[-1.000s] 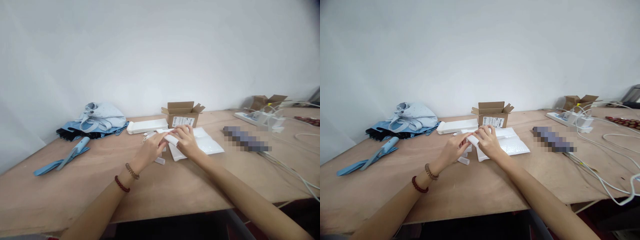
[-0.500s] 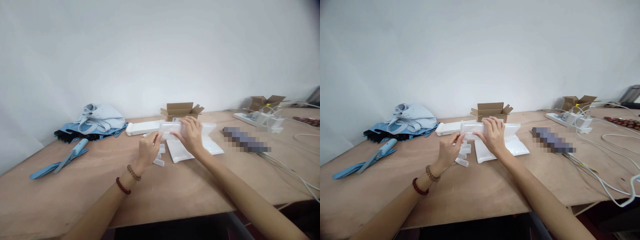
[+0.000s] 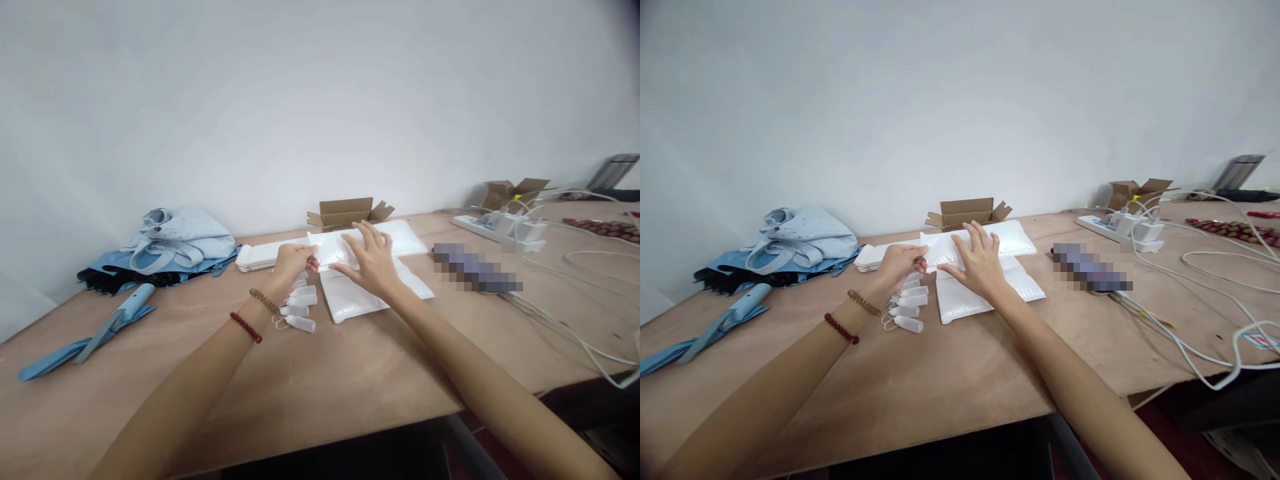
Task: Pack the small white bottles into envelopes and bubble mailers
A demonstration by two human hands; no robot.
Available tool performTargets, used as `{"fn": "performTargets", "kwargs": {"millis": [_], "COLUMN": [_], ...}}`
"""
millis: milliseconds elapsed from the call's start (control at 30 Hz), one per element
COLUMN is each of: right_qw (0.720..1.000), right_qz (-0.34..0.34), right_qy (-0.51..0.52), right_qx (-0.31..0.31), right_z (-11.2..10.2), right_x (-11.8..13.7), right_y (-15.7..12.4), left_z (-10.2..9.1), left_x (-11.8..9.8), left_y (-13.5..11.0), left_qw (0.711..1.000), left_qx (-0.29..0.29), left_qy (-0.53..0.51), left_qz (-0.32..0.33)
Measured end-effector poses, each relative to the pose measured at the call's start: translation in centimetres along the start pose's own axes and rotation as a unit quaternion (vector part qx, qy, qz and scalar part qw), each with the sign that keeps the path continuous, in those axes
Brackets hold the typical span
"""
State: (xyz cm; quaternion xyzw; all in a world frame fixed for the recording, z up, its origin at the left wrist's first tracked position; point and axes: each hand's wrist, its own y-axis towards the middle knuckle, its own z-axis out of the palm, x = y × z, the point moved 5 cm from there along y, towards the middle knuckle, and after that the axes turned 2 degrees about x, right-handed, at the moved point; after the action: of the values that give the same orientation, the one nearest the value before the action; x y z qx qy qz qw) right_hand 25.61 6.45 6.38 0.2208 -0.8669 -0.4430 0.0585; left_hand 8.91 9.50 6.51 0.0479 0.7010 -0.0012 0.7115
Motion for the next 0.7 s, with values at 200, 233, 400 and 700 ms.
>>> {"fn": "performTargets", "kwargs": {"millis": [200,233,400,700], "right_qw": [0.987,0.985,0.98,0.939], "right_qz": [-0.015,-0.009,0.008,0.069], "right_qy": [-0.07,-0.084,-0.109,-0.084], "right_qx": [0.142,0.151,0.168,0.327], "right_z": [3.8,4.2,4.9,4.7], "right_x": [-0.6,-1.0,-2.6,-2.5], "right_y": [-1.3,-1.5,-1.6,-1.4], "left_z": [0.9,0.9,0.7,-0.2], "left_x": [1.8,2.1,3.1,3.0], "left_y": [3.4,3.9,5.2,6.8], "left_qw": [0.997,0.996,0.993,0.943], "left_qx": [0.0,-0.004,0.0,0.043], "left_qy": [0.01,0.016,0.07,0.323], "left_qz": [-0.08,-0.084,-0.097,-0.073]}}
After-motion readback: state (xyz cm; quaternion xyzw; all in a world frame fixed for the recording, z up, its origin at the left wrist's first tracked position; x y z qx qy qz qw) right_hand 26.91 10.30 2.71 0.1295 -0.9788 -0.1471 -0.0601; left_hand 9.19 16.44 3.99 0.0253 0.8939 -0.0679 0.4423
